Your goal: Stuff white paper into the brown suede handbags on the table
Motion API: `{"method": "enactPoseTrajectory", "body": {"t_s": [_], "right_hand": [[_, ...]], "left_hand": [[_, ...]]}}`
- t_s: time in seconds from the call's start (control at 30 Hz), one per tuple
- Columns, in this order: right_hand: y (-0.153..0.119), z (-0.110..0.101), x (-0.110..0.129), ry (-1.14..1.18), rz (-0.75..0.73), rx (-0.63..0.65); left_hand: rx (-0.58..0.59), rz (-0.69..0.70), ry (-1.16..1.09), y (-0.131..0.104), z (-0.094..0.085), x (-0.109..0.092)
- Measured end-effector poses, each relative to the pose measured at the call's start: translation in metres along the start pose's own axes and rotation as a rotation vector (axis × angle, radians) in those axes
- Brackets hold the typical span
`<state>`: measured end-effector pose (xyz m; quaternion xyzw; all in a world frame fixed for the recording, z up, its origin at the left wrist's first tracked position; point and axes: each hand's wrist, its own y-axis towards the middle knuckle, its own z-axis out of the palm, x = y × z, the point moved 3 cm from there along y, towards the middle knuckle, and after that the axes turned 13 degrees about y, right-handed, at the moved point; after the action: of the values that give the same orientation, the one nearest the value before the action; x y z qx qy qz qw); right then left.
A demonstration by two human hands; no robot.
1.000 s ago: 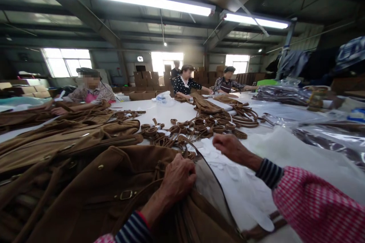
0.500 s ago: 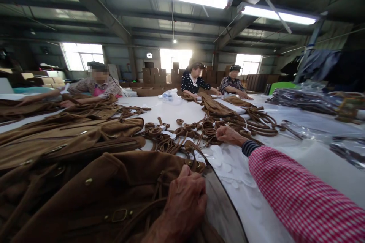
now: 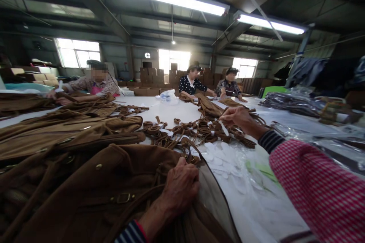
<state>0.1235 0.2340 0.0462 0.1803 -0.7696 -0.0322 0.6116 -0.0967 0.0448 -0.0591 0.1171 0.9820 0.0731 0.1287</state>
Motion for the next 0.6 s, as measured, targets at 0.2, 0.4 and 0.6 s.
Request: {"method": "enactPoseTrajectory", "body": {"t_s": [0.2,0.4,0.6], "right_hand": [[-0.095,0.044,0.017,-0.266,0.112,0.478],[-0.144,0.093,-0.002,-0.202,0.146,0.513],[-0.147,0.081,0.001,-0.276,0.04,0.587]], "left_hand": [[0.028,0.035,0.11,0.002,-0.006,-0.005],[0.03,0.027,0.133,0.003,-0.003,-0.004],[0.013,0.014,0.132,0.005,-0.002,-0.002]]}}
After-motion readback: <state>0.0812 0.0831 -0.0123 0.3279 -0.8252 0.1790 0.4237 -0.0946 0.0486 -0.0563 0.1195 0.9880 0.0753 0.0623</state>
